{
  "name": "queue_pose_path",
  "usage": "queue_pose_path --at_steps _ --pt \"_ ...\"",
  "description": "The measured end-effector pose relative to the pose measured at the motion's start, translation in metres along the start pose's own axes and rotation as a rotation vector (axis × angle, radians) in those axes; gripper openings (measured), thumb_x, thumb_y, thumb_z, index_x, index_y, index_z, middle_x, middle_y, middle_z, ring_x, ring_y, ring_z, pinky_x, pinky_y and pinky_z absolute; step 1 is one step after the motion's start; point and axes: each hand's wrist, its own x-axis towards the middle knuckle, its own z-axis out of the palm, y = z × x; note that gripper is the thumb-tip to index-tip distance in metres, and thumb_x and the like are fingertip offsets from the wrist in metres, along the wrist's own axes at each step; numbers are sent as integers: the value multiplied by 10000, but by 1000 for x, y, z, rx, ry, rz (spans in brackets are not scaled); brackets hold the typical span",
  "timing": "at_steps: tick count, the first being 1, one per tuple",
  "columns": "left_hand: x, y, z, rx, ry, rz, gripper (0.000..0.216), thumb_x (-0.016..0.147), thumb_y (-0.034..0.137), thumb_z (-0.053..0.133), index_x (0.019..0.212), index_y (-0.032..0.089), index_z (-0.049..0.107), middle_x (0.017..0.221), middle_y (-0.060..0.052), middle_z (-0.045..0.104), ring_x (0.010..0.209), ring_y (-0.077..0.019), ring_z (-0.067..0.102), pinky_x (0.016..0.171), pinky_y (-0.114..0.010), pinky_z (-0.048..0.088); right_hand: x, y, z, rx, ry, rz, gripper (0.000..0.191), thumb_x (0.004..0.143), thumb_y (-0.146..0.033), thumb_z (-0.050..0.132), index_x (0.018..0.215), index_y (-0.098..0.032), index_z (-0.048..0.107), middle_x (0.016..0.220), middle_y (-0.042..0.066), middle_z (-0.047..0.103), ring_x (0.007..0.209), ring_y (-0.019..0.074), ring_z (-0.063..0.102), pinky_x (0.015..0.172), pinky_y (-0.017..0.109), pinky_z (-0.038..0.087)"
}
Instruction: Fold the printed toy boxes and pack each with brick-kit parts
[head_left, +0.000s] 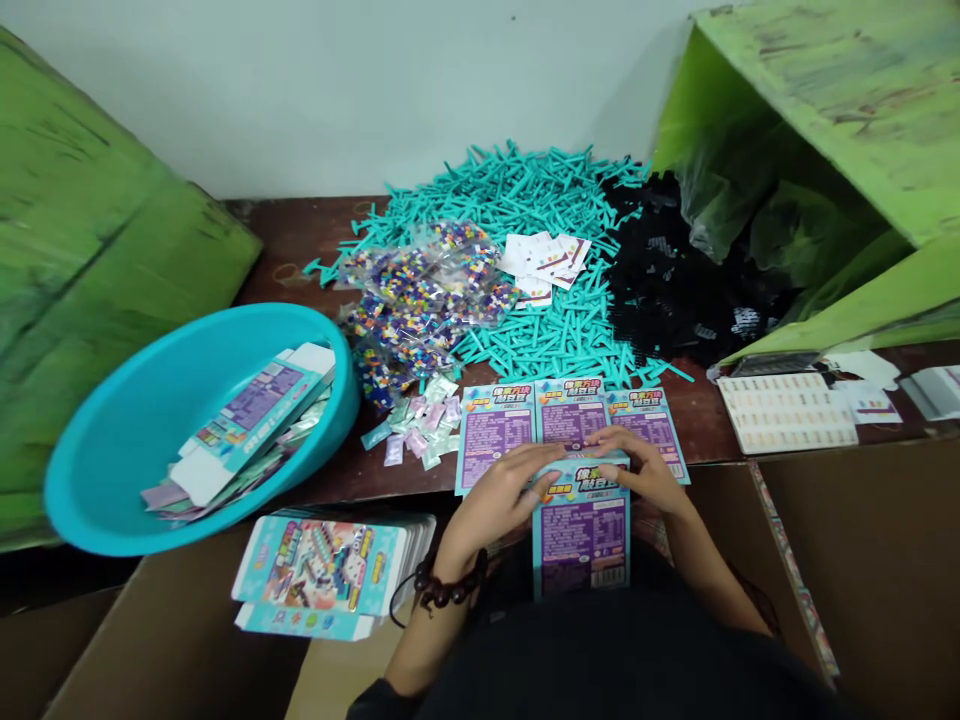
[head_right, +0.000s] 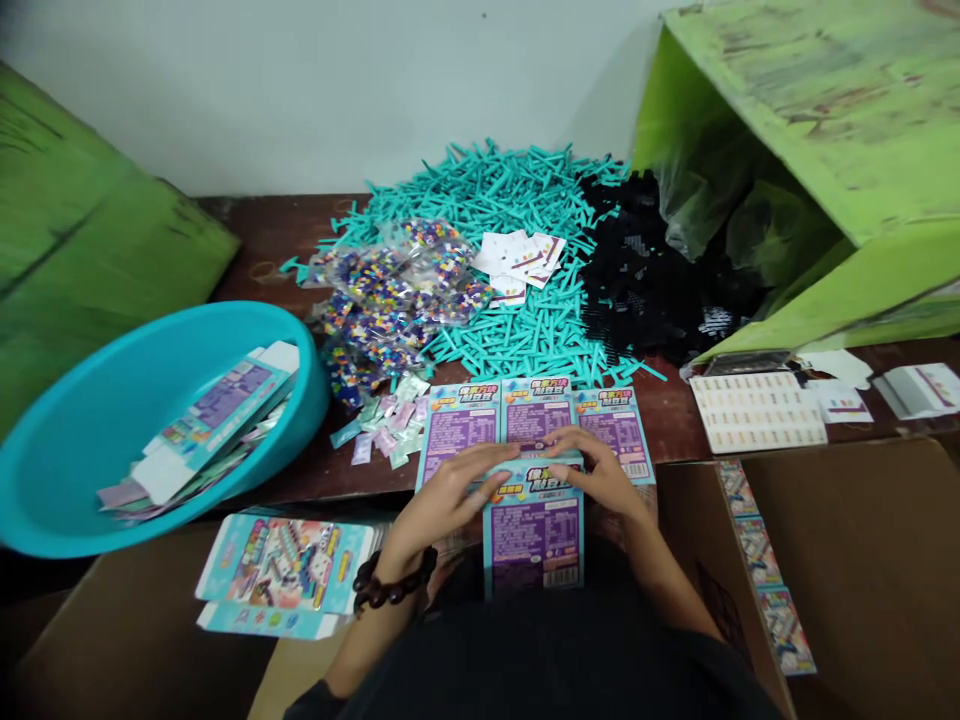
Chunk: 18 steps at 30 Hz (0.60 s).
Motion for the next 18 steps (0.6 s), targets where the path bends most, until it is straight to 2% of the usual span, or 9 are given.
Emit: queue_pose_path --at_steps 2,4,6,7,9,12,14,16,18 --pt "-3 -2 0 7 0 -1 343 1051 338 519 1356 302 673 1362 -61 700 1293 -255 643 1126 -512 505 -14 9 7 40 56 34 514 841 -436 805 1311 -313 635 1363 69 651 1277 271 619 1094 437 500" --pt "-5 -5 0 0 3 -10 343 1054 338 511 1351 316 680 1374 -51 692 1307 -257 637 1136 -515 498 -33 18 17 96 35 120 871 822 -447 822 1561 -358 370 1522 80 538 1364 276 569 1129 454 488" --pt "-8 -8 -2 -19 0 -30 347 1056 345 505 1357 325 679 1383 -44 685 1314 -254 633 1145 -507 491 -53 26 29 107 -18 201 1065 803 -468 837 1641 -353 190 1607 100 453 1428 296 521 1171 498 455" --pt "-9 -10 -3 -32 -7 -35 351 1058 348 500 1362 332 675 1386 -39 684 1326 -251 624 1153 -504 481 -62 30 35 99 -18 223 1089 795 -479 841 1649 -344 179 1618 107 442 1451 311 498 1193 526 428" --pt "-9 -13 -7 -54 -41 -25 375 1057 364 501 1405 356 640 1437 -26 647 1401 -252 556 1196 -508 429 -73 34 41 92 49 234 1040 779 -495 849 1631 -353 271 1612 95 463 1476 339 469 1225 564 382" --pt "-9 -21 -14 -73 -10 -31 522 1039 438 525 1553 368 468 1604 -31 475 1534 -263 369 1270 -513 294 -71 31 29 128 308 210 855 729 -500 882 1497 -396 521 1505 60 596 1415 368 540 1189 553 448" --pt "-10 -32 -17 -55 163 -121 621 1036 490 509 1617 337 352 1676 -54 359 1567 -266 297 1293 -503 225 -60 24 2 157 534 196 763 711 -502 891 1413 -380 616 1412 63 673 1325 376 620 1107 528 535" --pt "-12 -49 -18 -2 402 -244 665 1034 535 485 1630 289 324 1693 -90 324 1574 -271 277 1299 -498 194 -47 18 -35 155 632 182 737 796 -496 819 1471 -347 563 1471 49 631 1368 345 589 1148 512 497" --pt "-16 -70 -15 45 567 -349 729 1014 592 490 1625 229 326 1690 -139 319 1574 -289 273 1299 -502 185 -34 17 -70 148 695 183 793 755 -456 852 1474 -276 570 1469 66 633 1388 340 568 1194 513 442"
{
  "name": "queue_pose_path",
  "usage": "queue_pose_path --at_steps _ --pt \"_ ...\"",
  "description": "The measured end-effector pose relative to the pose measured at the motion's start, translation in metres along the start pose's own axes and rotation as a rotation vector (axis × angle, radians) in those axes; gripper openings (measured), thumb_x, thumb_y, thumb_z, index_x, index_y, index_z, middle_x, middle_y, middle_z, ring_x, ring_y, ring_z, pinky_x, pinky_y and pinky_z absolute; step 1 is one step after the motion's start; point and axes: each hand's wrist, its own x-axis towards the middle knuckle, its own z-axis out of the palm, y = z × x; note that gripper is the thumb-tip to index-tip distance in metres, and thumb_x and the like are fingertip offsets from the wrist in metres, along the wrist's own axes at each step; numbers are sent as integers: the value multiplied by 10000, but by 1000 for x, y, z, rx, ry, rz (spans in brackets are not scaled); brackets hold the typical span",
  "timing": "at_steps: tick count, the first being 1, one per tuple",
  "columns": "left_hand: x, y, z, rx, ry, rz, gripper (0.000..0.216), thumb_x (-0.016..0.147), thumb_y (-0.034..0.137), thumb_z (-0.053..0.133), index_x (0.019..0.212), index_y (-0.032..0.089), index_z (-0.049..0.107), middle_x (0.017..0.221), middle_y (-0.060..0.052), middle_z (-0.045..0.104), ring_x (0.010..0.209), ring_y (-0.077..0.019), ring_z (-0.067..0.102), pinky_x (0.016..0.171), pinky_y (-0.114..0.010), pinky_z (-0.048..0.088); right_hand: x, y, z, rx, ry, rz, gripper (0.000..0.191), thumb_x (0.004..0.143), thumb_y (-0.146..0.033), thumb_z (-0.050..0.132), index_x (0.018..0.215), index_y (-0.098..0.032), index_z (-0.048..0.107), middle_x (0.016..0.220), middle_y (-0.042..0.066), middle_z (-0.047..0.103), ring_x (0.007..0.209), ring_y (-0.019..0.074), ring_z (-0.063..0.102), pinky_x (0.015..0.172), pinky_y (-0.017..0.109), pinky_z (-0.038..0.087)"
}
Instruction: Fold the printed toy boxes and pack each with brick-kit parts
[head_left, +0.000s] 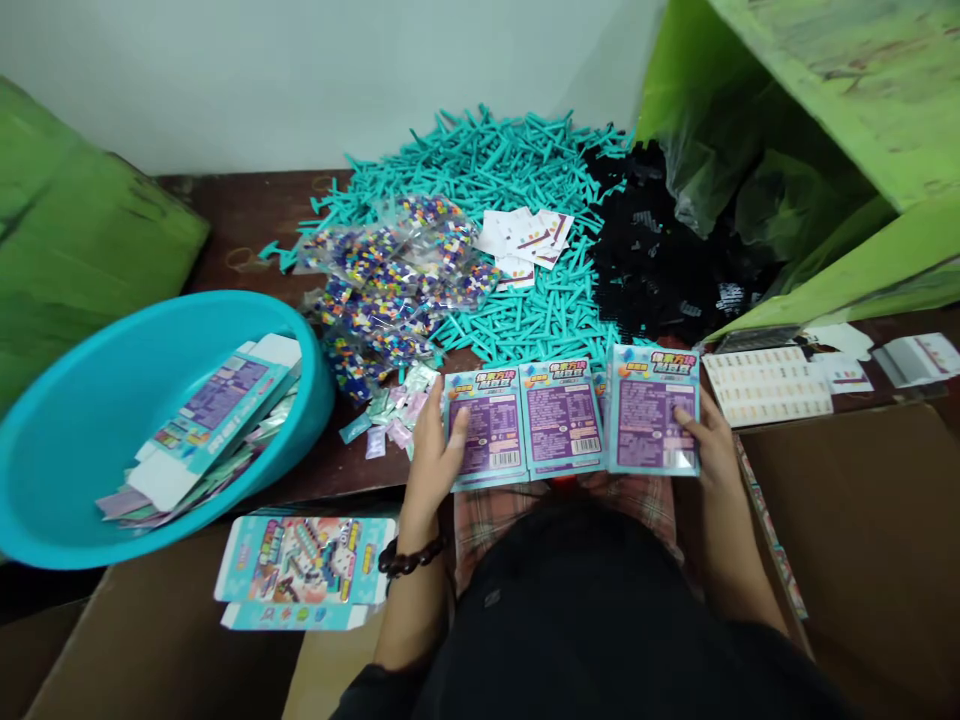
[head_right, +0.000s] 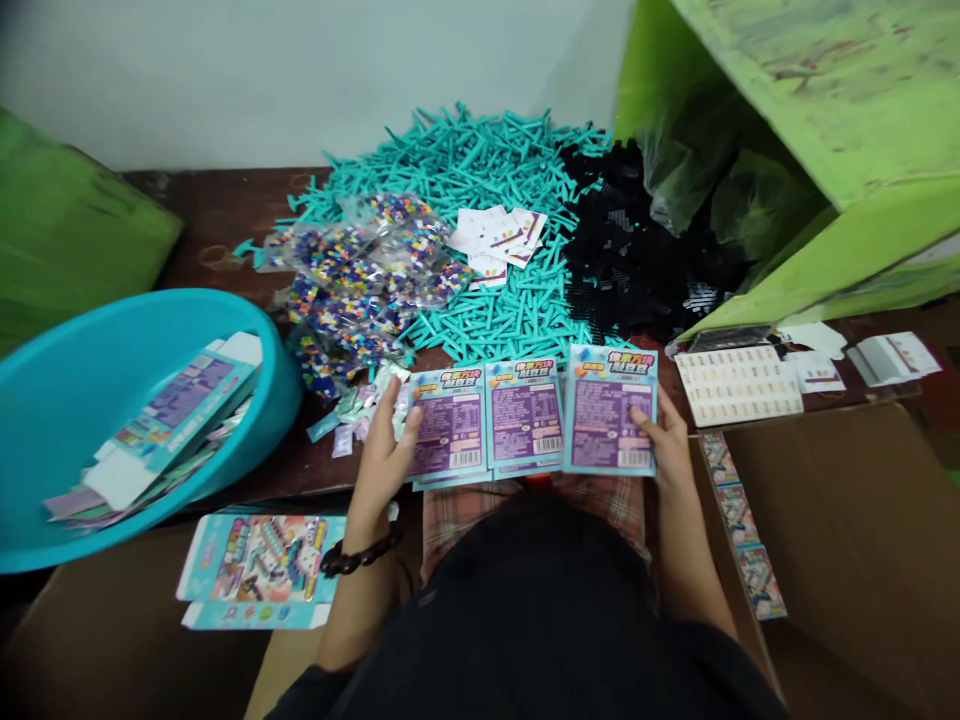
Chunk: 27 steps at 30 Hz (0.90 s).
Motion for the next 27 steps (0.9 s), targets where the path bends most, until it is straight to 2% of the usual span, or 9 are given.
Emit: queue_pose_path --at_steps 3,6,10,14,20,27 --pt "-3 -31 7 -7 58 -125 859 966 662 529 1623 159 299 1683 -205 300 1564 -325 291 1292 -507 209 34 1 -17 -28 -18 17 870 666 -428 908 1456 -232 599 1488 73 617 1419 330 534 1235 513 375" --pt "-10 -48 15 -41 45 -211 918 921 661 605 1611 138 298 1655 -226 347 1534 -348 352 1275 -514 259 51 14 -17 -90 -51 17 873 655 -441 912 1451 -241 612 1515 60 592 1424 334 525 1241 534 351" --pt "-14 -48 20 -17 10 -257 871 854 591 717 1543 161 402 1557 -195 503 1449 -359 480 1234 -520 347 60 31 -12 -195 -113 -23 812 689 -471 892 1428 -250 640 1494 50 612 1392 350 552 1219 544 380" --pt "-11 -47 19 -52 -1 -258 811 823 561 745 1474 174 457 1460 -175 592 1343 -348 584 1181 -527 420 64 41 -13 -283 -132 -104 721 766 -516 828 1415 -256 654 1427 56 666 1325 336 601 1195 552 401" --pt "-10 -48 19 -76 -12 -232 791 829 562 737 1449 163 451 1433 -187 598 1325 -341 592 1165 -524 433 64 47 -16 -342 -72 -171 611 733 -481 855 1290 -259 740 1382 68 666 1374 322 519 1261 537 271" --pt "-14 -49 19 -73 -21 -249 821 830 571 743 1481 177 435 1462 -186 575 1349 -356 567 1179 -541 406 58 48 -15 -294 -106 -143 597 788 -498 813 1329 -269 709 1439 64 639 1371 312 553 1224 513 353"
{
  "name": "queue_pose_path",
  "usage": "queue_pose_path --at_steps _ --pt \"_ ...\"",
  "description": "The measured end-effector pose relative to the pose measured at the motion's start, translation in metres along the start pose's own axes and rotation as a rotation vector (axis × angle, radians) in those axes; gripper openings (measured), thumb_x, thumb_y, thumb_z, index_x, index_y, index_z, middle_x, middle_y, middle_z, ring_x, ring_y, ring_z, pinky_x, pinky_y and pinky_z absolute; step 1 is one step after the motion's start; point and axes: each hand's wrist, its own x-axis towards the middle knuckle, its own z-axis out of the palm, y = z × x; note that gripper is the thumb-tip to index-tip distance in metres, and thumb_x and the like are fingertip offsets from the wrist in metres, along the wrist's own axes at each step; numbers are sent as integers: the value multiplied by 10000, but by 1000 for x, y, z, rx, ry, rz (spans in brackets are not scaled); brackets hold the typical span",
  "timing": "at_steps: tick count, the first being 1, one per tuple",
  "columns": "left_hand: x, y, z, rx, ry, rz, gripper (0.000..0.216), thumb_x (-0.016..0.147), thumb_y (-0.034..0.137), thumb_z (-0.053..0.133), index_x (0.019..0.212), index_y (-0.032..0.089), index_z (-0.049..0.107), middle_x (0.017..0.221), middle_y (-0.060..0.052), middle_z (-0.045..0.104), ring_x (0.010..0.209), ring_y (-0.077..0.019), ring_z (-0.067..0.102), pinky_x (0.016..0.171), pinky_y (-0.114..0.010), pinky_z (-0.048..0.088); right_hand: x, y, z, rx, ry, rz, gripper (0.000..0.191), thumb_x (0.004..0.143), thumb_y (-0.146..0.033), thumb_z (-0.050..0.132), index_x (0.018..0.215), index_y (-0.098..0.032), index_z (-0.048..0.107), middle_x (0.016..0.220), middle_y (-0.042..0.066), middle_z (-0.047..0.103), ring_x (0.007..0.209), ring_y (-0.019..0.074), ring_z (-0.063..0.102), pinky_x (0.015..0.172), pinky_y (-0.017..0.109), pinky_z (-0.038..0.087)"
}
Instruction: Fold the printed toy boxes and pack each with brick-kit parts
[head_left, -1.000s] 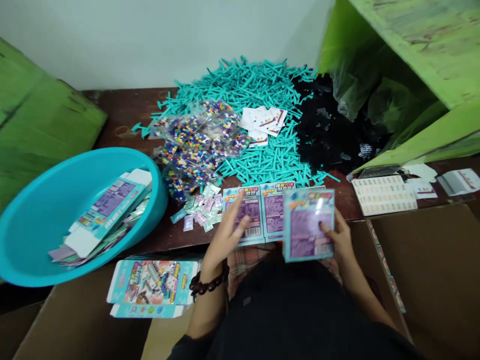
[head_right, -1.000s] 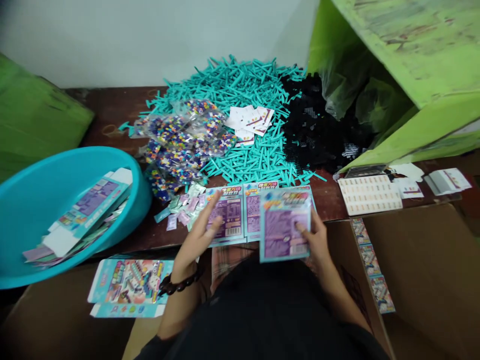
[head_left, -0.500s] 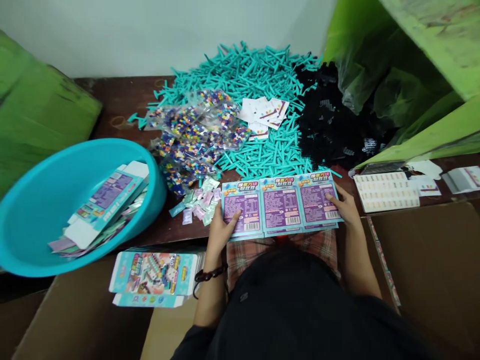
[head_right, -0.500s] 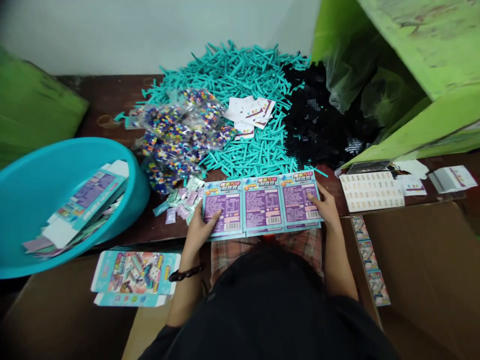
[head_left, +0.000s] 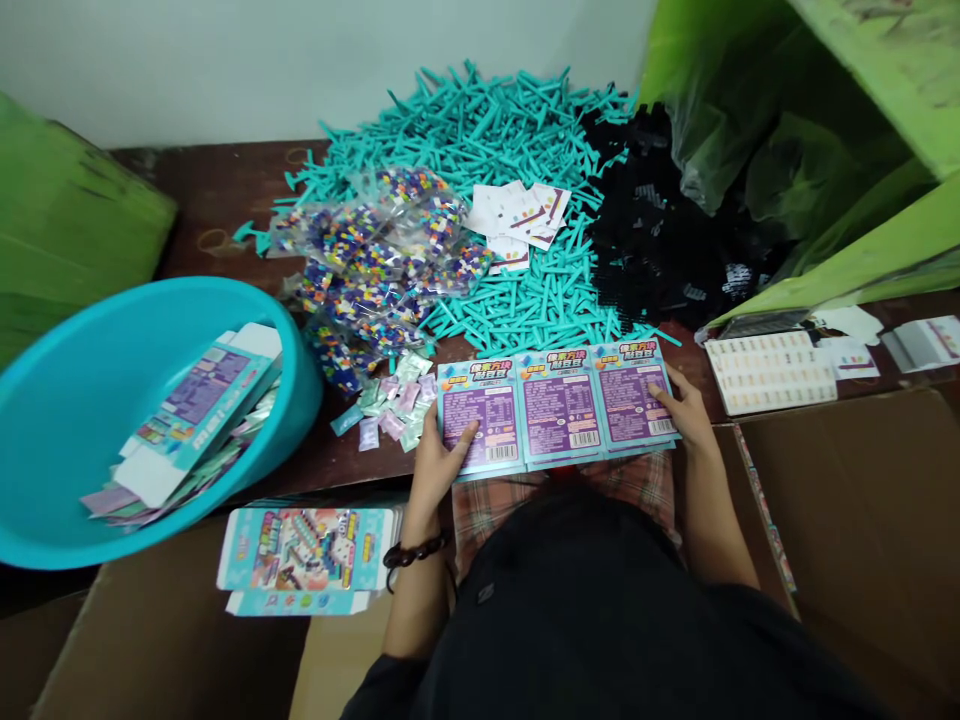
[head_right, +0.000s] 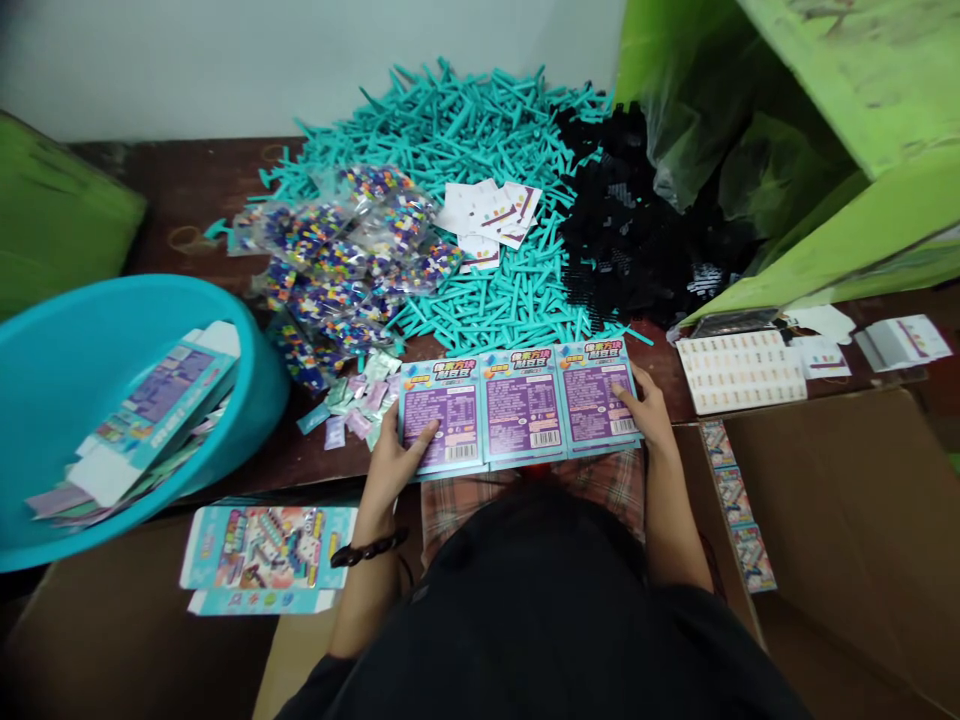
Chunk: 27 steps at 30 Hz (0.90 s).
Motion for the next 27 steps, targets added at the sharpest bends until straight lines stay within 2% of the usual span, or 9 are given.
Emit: queue_pose_path --at_steps 4,18,27 --pt "0 -2 0 -30 -1 10 798 833 553 755 1478 196 449 1471 -168 573 1361 -341 559 1187 -525 401 -3 1 -1 22 4 15 614 790 -501 816 1346 -269 696 1442 52 646 1396 316 536 1240 524 330" --pt "4 -12 3 -151 27 4 774 806 491 801 1458 218 487 1477 -140 571 1376 -330 544 1213 -516 374 -5 1 -1 127 -10 113 673 753 -479 848 1371 -274 681 1392 31 690 1370 340 572 1217 544 381" --pt "6 -16 7 -222 73 4 735 788 475 819 1407 206 530 1448 -148 598 1358 -323 570 1201 -507 402 -4 1 0 110 9 90 659 752 -491 840 1354 -263 695 1416 41 676 1389 341 555 1229 534 366"
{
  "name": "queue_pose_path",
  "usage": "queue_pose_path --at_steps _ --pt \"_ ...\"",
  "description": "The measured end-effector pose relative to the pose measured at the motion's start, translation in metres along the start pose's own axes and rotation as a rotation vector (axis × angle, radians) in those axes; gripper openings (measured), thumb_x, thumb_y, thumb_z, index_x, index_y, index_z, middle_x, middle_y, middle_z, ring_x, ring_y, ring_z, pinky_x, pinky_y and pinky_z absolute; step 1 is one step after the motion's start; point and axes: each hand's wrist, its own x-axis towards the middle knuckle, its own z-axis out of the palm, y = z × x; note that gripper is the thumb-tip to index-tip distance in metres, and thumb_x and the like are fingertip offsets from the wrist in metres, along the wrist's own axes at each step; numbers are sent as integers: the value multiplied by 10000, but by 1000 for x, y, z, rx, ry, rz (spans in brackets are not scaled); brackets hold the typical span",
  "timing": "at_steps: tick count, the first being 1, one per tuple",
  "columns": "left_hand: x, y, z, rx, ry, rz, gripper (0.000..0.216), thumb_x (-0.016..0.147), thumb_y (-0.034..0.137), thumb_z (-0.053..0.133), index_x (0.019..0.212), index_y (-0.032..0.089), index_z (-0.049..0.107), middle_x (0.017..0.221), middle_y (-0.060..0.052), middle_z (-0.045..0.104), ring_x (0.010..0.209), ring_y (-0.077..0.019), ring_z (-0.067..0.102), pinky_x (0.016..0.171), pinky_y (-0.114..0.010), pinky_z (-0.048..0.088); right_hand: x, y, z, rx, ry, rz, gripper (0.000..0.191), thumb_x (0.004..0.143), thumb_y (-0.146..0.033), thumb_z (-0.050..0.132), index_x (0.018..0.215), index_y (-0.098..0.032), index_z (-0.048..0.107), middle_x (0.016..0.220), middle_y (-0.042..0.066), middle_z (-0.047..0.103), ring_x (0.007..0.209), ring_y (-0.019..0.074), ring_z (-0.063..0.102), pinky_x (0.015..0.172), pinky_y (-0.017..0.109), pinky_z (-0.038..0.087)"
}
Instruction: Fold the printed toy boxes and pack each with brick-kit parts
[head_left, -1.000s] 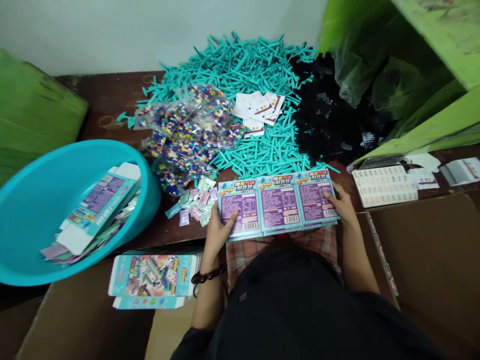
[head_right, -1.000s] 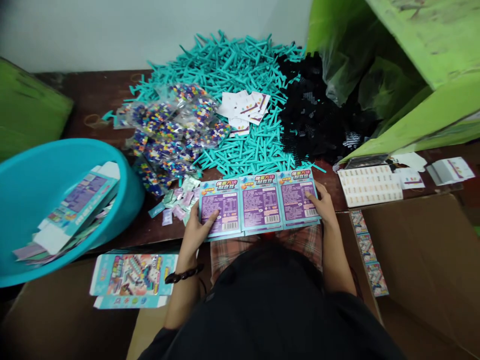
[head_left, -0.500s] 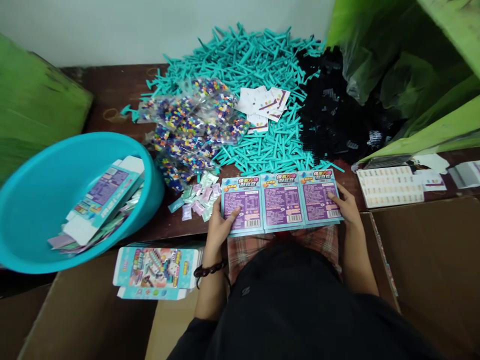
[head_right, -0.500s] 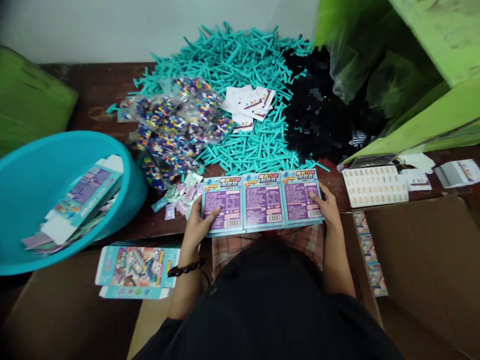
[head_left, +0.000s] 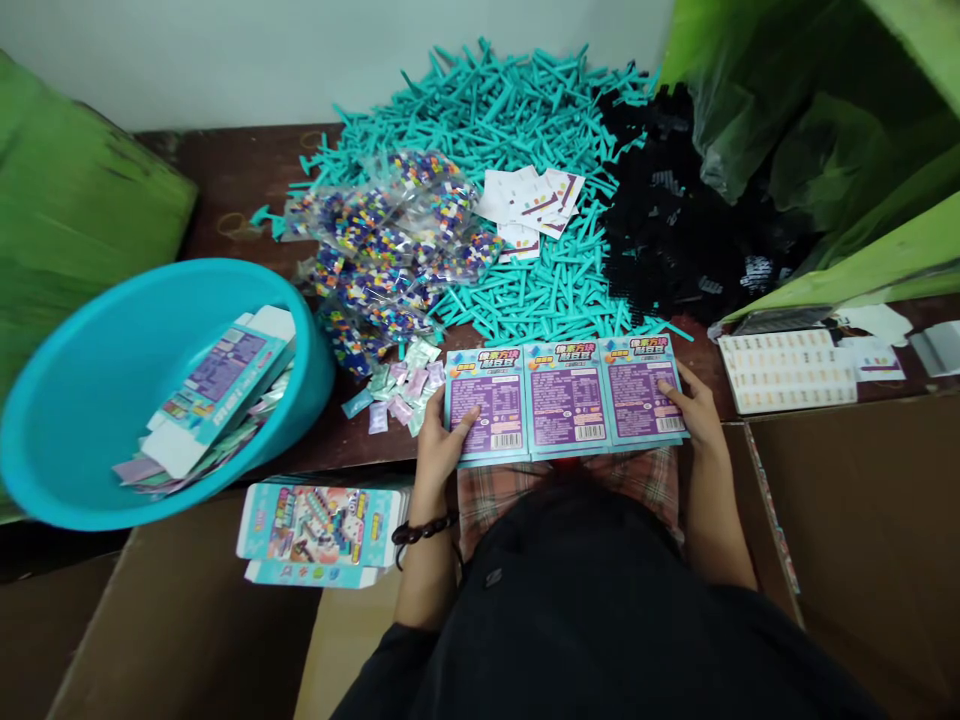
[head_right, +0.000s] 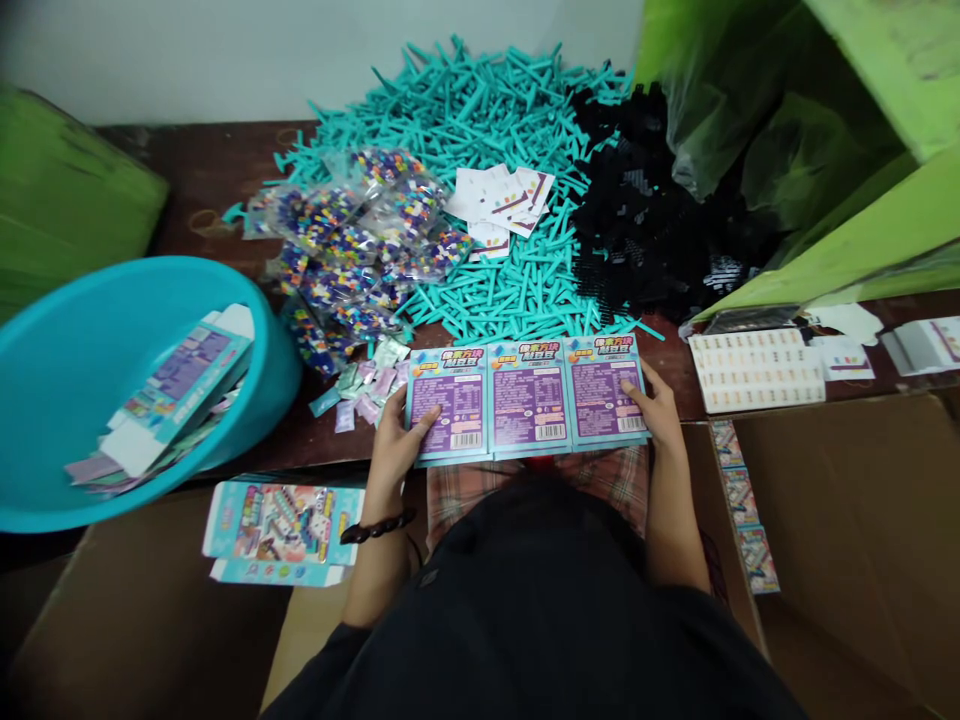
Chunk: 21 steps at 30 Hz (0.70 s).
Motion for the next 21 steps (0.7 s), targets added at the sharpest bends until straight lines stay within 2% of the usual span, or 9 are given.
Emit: queue_pose_path --at_steps 5,13,21 --pt "1 -2 2 -54 22 -14 710 816 511 790 1395 197 527 1433 -168 608 1304 -316 621 1161 -506 458 -1 -2 1 -18 -16 -26 644 782 -478 813 1376 -266 679 1434 36 663 1389 332 558 1224 529 377" --pt "2 5 3 -88 22 -23 697 789 493 819 1353 180 557 1386 -173 650 1283 -324 639 1156 -526 465 0 -3 0 -22 1 3 649 767 -467 827 1363 -250 691 1419 44 674 1371 337 571 1218 533 379" --pt "-1 6 3 -87 25 -25 716 780 520 822 1348 177 553 1420 -178 625 1313 -327 615 1168 -526 446 2 -3 0 -8 -15 5 677 752 -478 841 1371 -253 683 1425 35 669 1368 332 574 1217 522 381"
